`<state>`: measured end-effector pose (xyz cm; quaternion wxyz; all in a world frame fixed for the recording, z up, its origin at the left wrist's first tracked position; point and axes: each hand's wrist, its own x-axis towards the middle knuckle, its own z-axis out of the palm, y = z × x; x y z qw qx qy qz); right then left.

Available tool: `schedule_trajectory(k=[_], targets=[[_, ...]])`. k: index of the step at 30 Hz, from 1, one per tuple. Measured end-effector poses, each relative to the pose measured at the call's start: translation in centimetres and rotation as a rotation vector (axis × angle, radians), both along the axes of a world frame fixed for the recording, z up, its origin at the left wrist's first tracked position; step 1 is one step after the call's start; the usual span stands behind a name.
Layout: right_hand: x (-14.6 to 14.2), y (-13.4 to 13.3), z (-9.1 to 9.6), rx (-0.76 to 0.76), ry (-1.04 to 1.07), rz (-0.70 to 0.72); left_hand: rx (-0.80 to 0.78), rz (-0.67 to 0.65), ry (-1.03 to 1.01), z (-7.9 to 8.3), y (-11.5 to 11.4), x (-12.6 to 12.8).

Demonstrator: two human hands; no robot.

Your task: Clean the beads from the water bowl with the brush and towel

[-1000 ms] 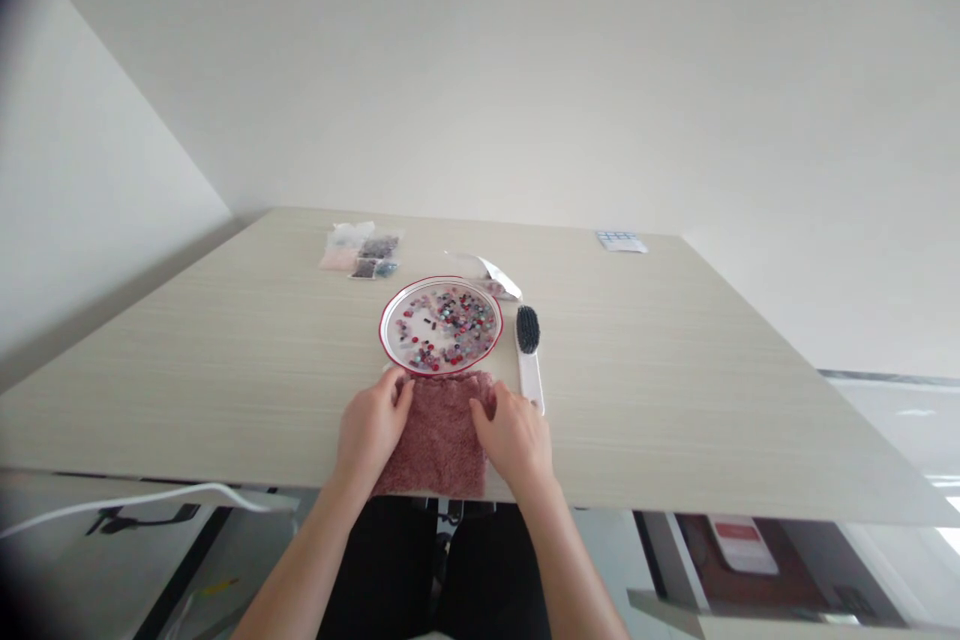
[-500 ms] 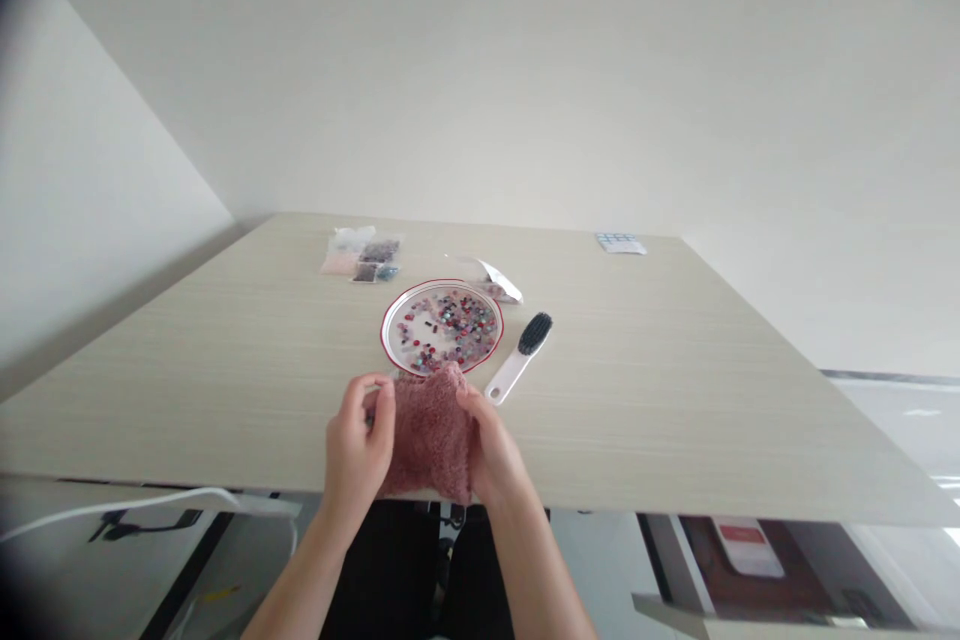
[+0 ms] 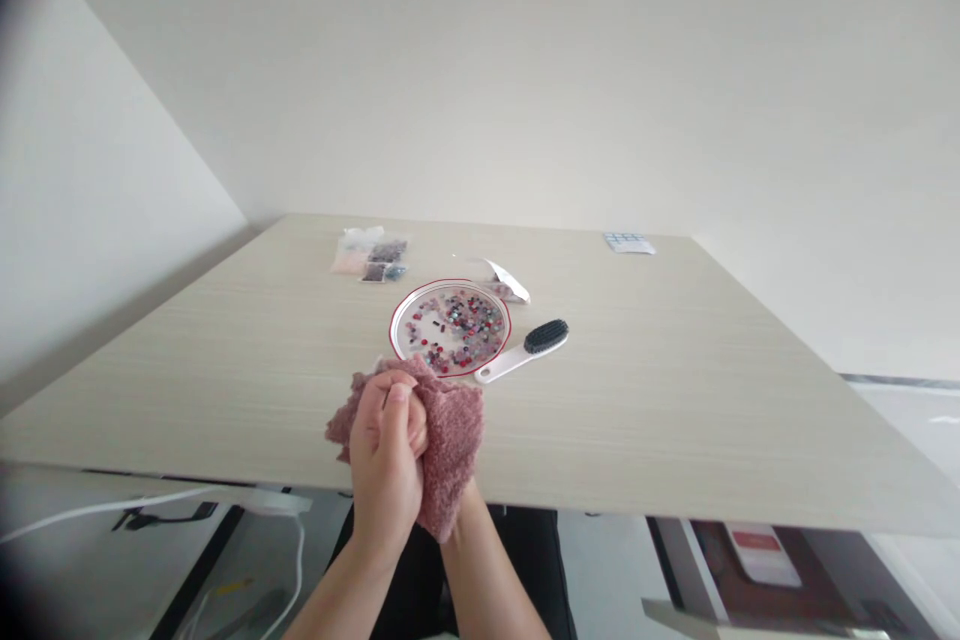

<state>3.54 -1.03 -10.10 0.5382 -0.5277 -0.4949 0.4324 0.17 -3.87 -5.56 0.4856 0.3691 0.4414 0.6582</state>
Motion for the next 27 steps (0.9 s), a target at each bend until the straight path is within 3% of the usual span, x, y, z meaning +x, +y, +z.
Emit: schedule_trajectory(k=[4,7,13,16,19,24,27], targets=[[-0.7,0.4,0.5,-0.017,-0.002,-0.107,-0.038,-0.004,0.029,0.1,1.1,-0.1],[-1.5,-0.1,1.4,-0.025,0.101,-0.07,-0.009,0.02,0.119,0.0,1.9,-0.7],[-1.3,-1.3,1.6,-0.138,0.914,0.226,0.133,0.075,0.246,-0.6,2.3,-1.5],[-0.9,-1.3,1.2,-0.152,1.156,0.293,0.146,0.082,0.268,-1.0,2.6,-2.0],[-1.1,-1.0,1.4,-0.146,1.214,0.286,0.152,0.088,0.284,-1.2,3.0,-2.4],[-1.8,-0.5,2.0,-0.214,1.27,0.124,0.116,0.052,0.287,-1.3,3.6,-2.7],[-1.7,-0.3,1.9,-0.241,1.284,0.122,0.128,0.028,0.254,-1.3,3.7,-2.7]])
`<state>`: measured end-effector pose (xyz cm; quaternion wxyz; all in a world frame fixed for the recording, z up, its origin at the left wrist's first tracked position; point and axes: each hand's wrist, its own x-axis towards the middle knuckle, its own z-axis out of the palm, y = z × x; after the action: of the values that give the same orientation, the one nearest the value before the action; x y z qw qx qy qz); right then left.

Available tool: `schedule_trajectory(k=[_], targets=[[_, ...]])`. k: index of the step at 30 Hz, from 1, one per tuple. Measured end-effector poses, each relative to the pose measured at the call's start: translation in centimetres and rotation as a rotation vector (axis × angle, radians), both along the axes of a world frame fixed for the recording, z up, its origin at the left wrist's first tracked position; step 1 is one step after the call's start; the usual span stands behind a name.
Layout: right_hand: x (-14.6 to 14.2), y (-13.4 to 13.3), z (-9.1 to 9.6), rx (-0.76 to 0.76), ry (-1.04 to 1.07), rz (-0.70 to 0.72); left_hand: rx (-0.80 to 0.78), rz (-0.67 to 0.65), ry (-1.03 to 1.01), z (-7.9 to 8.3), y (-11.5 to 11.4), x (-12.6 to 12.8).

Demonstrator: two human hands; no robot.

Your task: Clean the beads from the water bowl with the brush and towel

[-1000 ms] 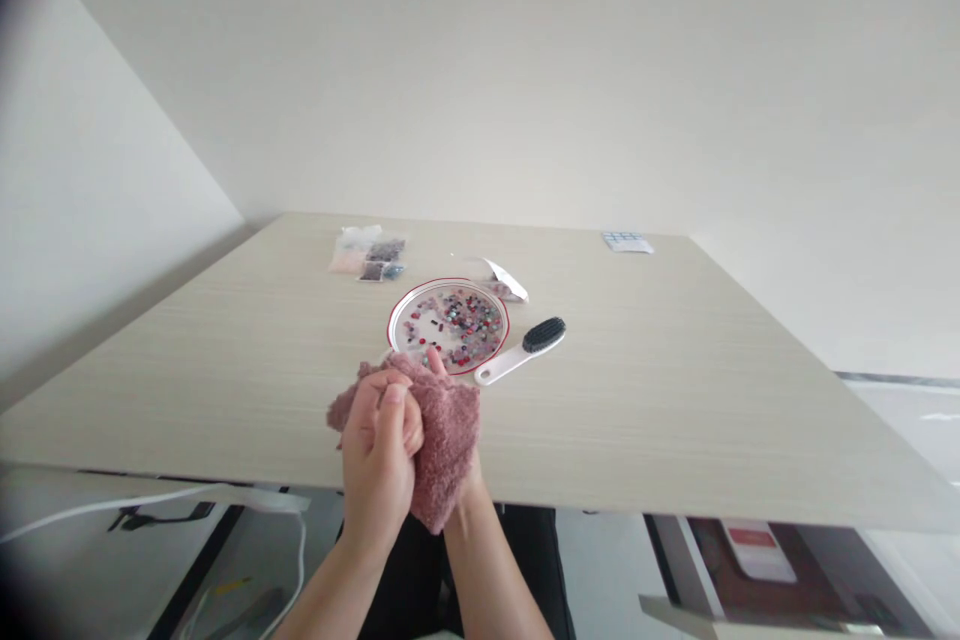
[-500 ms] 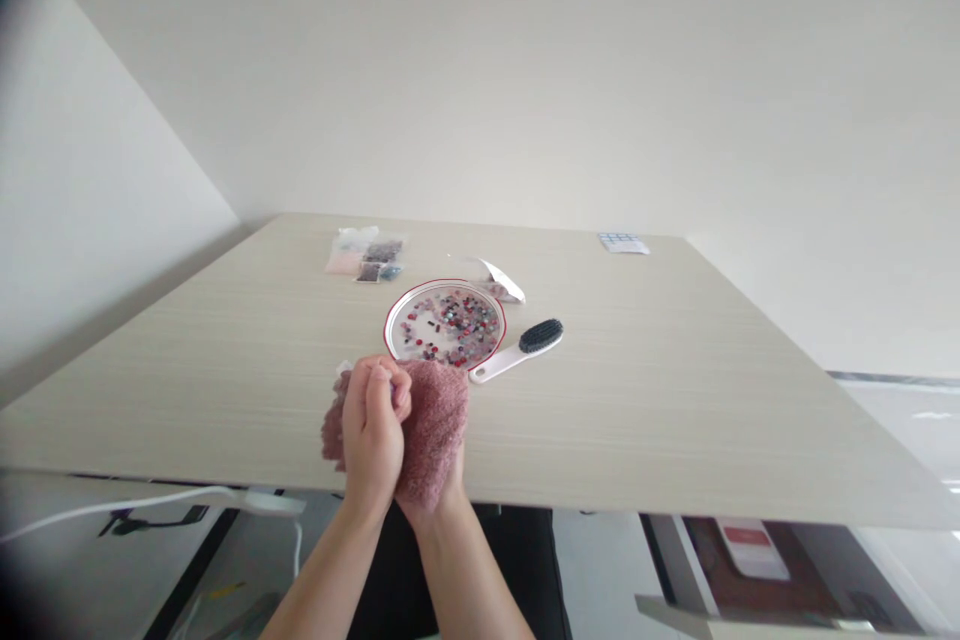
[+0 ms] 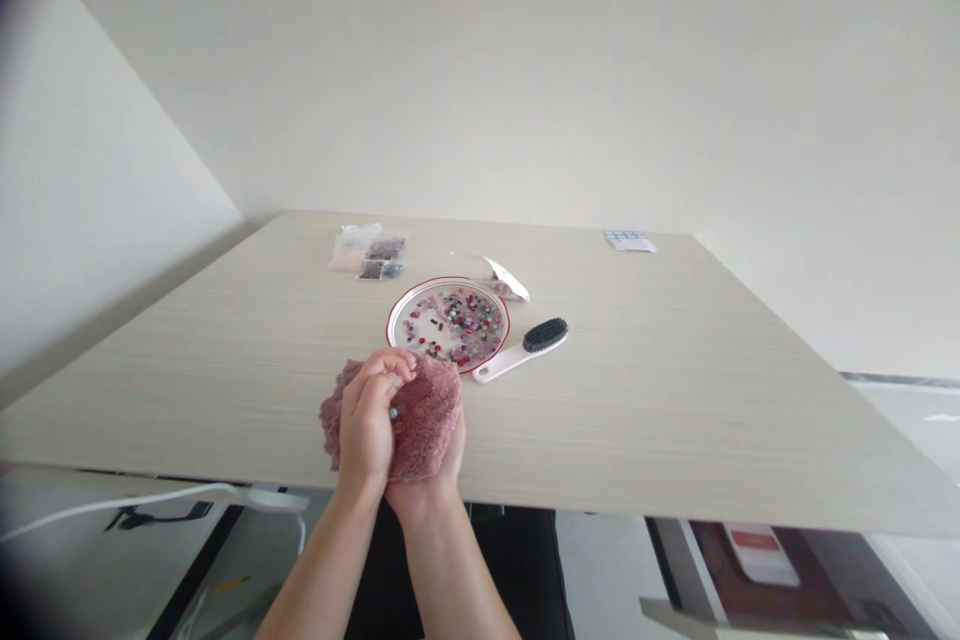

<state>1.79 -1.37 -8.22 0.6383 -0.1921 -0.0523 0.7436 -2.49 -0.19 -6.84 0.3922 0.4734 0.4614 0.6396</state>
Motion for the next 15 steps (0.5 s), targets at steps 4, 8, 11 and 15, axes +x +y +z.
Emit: schedule_trajectory(k=[4,8,11,15], targets=[[0.28,0.12,-0.4,0.017,0.009,0.02,0.031,-0.037,-0.098,-0.25,-0.14,0.11],[0.4,0.14,-0.6,-0.021,-0.15,-0.029,0.088,-0.061,-0.209,-0.47,-0.27,0.34],[0.4,0.16,-0.61,-0.016,-0.195,-0.032,0.148,-0.088,-0.245,-0.34,-0.42,0.47],[0.62,0.19,-0.37,0.082,-0.125,0.043,0.231,-0.037,-0.191,-0.04,-0.85,0.08]])
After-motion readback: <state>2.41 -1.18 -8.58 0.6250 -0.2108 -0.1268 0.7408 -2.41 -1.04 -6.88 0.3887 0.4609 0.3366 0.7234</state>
